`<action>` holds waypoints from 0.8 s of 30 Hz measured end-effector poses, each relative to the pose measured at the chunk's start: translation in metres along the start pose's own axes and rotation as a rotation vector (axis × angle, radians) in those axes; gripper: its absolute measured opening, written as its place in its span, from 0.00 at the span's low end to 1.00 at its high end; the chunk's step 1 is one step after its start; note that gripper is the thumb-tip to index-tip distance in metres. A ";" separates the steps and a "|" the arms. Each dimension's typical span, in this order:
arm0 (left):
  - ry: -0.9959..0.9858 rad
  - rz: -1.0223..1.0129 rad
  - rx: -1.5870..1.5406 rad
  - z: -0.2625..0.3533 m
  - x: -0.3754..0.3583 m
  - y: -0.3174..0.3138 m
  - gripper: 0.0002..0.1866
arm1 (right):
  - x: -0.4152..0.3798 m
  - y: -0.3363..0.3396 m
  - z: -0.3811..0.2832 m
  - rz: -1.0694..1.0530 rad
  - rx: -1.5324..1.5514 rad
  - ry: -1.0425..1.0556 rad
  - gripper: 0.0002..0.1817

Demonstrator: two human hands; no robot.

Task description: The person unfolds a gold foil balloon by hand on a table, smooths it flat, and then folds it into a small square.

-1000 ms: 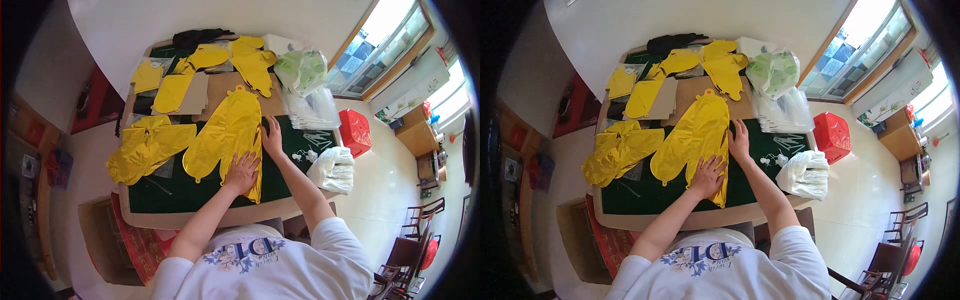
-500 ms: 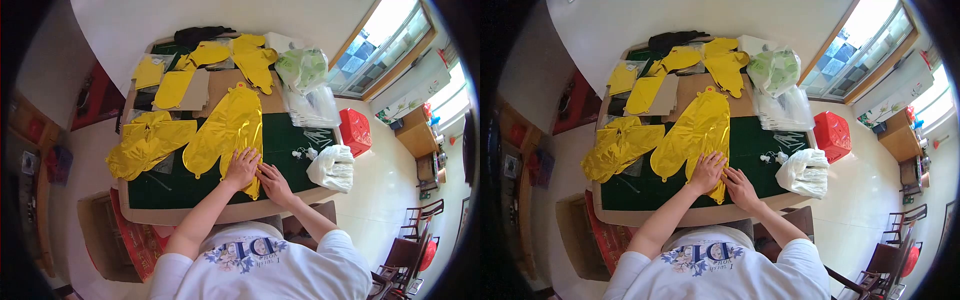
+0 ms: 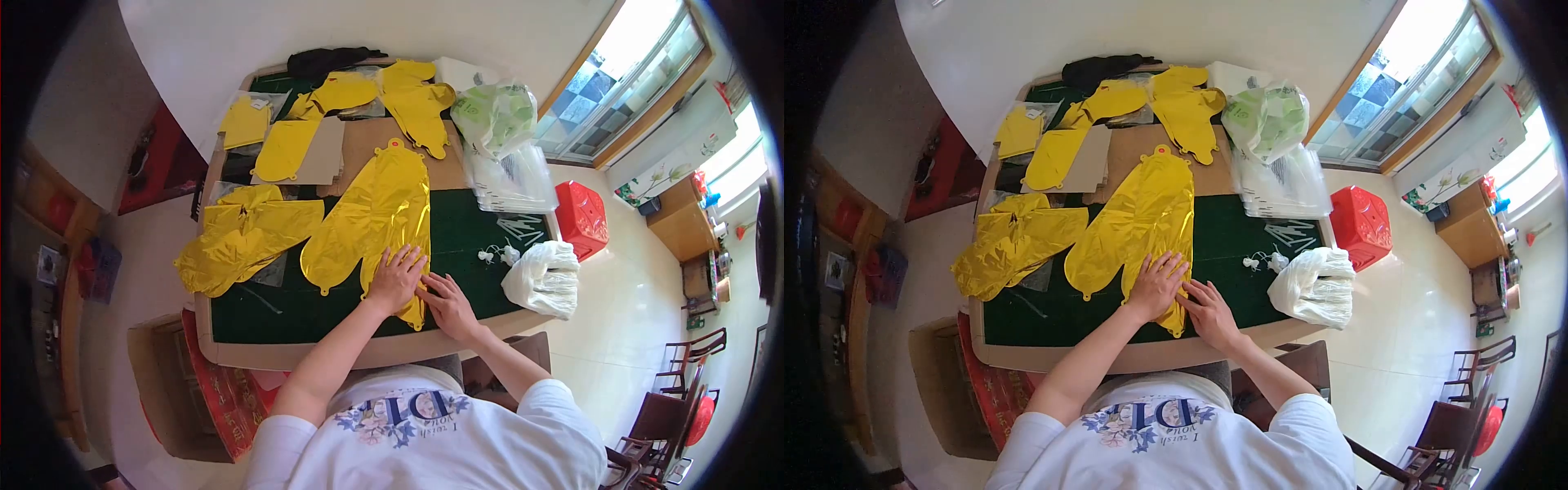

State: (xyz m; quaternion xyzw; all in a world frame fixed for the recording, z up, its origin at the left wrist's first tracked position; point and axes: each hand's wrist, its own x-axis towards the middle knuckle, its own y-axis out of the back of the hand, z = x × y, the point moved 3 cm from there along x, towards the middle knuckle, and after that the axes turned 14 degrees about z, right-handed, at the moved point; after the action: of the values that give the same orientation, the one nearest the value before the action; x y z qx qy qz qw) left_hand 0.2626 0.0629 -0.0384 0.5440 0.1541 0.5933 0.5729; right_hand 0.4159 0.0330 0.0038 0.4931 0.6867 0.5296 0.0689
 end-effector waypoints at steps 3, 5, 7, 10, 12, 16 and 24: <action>0.011 -0.011 -0.005 -0.001 0.000 -0.001 0.21 | 0.002 0.000 0.007 0.029 0.054 -0.011 0.25; 0.020 -0.023 -0.006 -0.001 0.000 -0.003 0.21 | 0.007 0.000 0.011 0.124 -0.027 -0.058 0.26; 0.014 -0.016 0.017 -0.001 0.000 -0.003 0.21 | 0.003 -0.001 0.016 0.087 -0.041 -0.044 0.26; -0.002 -0.008 0.021 -0.001 -0.001 -0.002 0.20 | 0.007 -0.005 0.024 0.069 -0.031 -0.050 0.25; 0.004 -0.007 0.008 0.000 -0.001 -0.003 0.20 | 0.014 -0.004 0.026 0.091 -0.011 -0.081 0.25; 0.017 -0.006 0.003 -0.001 0.000 0.000 0.19 | 0.022 -0.011 0.020 0.195 -0.036 -0.101 0.23; 0.025 -0.008 0.005 -0.001 -0.001 -0.002 0.20 | 0.035 -0.020 0.027 0.201 0.017 -0.153 0.21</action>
State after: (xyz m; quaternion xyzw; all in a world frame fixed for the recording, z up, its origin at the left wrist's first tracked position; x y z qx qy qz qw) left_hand 0.2631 0.0632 -0.0410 0.5375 0.1649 0.5975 0.5718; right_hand 0.4028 0.0775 -0.0087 0.5990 0.6309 0.4890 0.0634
